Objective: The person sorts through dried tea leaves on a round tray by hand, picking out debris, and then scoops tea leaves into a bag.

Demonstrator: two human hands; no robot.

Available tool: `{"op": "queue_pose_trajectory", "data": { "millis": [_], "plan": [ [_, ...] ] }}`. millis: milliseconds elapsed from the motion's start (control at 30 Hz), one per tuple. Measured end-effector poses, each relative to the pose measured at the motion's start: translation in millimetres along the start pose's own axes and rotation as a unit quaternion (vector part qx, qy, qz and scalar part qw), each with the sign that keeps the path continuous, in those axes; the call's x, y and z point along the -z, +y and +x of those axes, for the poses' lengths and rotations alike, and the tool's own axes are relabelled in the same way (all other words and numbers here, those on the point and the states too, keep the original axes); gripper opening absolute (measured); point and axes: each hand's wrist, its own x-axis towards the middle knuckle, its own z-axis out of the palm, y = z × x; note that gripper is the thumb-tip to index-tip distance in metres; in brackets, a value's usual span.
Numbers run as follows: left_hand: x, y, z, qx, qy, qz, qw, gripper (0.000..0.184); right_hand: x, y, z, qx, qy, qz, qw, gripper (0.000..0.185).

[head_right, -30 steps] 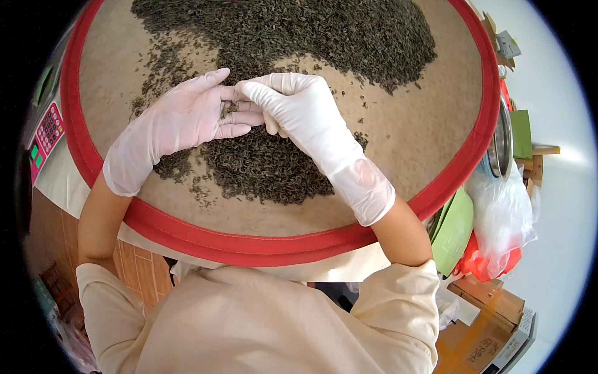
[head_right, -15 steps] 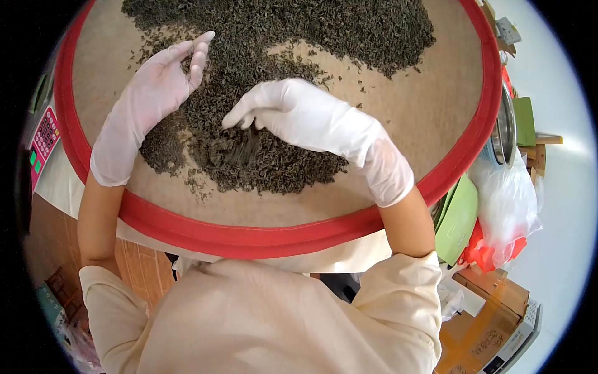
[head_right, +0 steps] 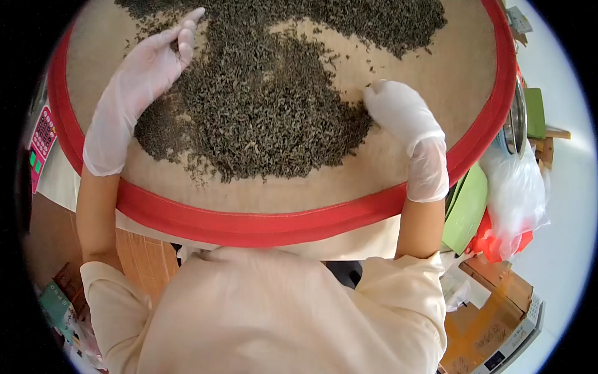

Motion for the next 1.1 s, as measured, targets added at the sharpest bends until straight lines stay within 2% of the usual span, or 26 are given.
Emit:
{"op": "queue_pose_trajectory", "data": {
  "millis": [100, 167, 200, 267, 333, 367, 400, 433, 500, 567, 633, 667, 700, 767, 867, 900, 967, 1000, 1033, 1100],
  "plan": [
    [-4, 0, 0, 0.004, -0.007, -0.006, 1.000, 0.043, -10, -30, -7, -0.054, -0.047, 0.052, 0.996, 0.039],
    [-19, -9, 1, 0.009, 0.052, -0.059, 0.997, 0.030, -10, -43, -15, -0.038, -0.104, 0.330, 0.937, 0.048],
    [-25, -9, -3, 0.000, 0.048, -0.068, 0.997, 0.029, -8, -48, -19, -0.038, -0.101, 0.329, 0.938, 0.048],
    [-35, -10, -5, -0.002, 0.077, -0.071, 0.994, 0.028, -6, -52, -22, 0.094, -0.099, 0.514, 0.847, 0.051],
    [-27, -6, -4, -0.009, 0.108, -0.071, 0.992, 0.027, 4, -57, -29, 0.127, -0.058, 0.533, 0.835, 0.047],
    [-8, 0, -3, 0.000, 0.054, -0.049, 0.997, 0.035, 7, -58, -31, 0.159, -0.016, 0.551, 0.819, 0.044],
    [2, 2, -3, 0.010, 0.001, -0.027, 1.000, 0.043, 5, -58, -29, 0.124, 0.030, 0.550, 0.825, 0.034],
    [1, 3, -2, 0.008, -0.001, -0.023, 1.000, 0.043, 0, -52, -24, 0.127, 0.033, 0.551, 0.824, 0.034],
    [-2, 2, -3, 0.007, 0.008, -0.029, 1.000, 0.043, -9, -42, -12, 0.077, 0.164, 0.392, 0.902, 0.027],
    [-4, 3, -3, 0.009, 0.004, -0.029, 1.000, 0.044, -11, -44, -15, 0.084, 0.172, 0.392, 0.900, 0.024],
    [-3, 2, -2, 0.012, -0.001, -0.030, 0.999, 0.044, -13, -48, -17, 0.114, 0.165, 0.286, 0.937, 0.023],
    [-2, 1, -1, 0.007, -0.006, -0.025, 1.000, 0.044, -24, -45, -10, 0.180, 0.205, 0.231, 0.934, 0.024],
    [-1, 1, -1, 0.002, -0.010, -0.021, 1.000, 0.045, -28, -48, -11, 0.215, 0.195, 0.214, 0.933, 0.024],
    [-1, 1, 0, 0.001, -0.009, -0.017, 1.000, 0.045, -45, -55, -9, 0.340, 0.191, 0.240, 0.889, 0.026],
    [1, 2, -1, -0.004, -0.009, -0.012, 1.000, 0.045, -32, -71, -27, 0.395, 0.007, 0.317, 0.862, 0.032],
    [-1, 2, -1, -0.007, -0.009, -0.009, 1.000, 0.045, -31, -71, -26, 0.396, 0.006, 0.317, 0.862, 0.032],
    [-8, -2, 0, -0.022, 0.007, 0.013, 1.000, 0.040, -32, -68, -20, 0.389, 0.093, 0.360, 0.843, 0.035],
    [-10, -3, -1, -0.035, 0.022, 0.035, 0.999, 0.035, -33, -65, -12, 0.370, 0.176, 0.335, 0.848, 0.036],
    [-9, -1, -1, -0.034, 0.022, 0.035, 0.999, 0.035, -31, -59, -8, 0.327, 0.245, 0.233, 0.882, 0.037],
    [-2, 4, -1, 0.000, 0.000, -0.019, 1.000, 0.046, -26, -58, -8, 0.179, 0.251, 0.186, 0.933, 0.034]
  ]
}}
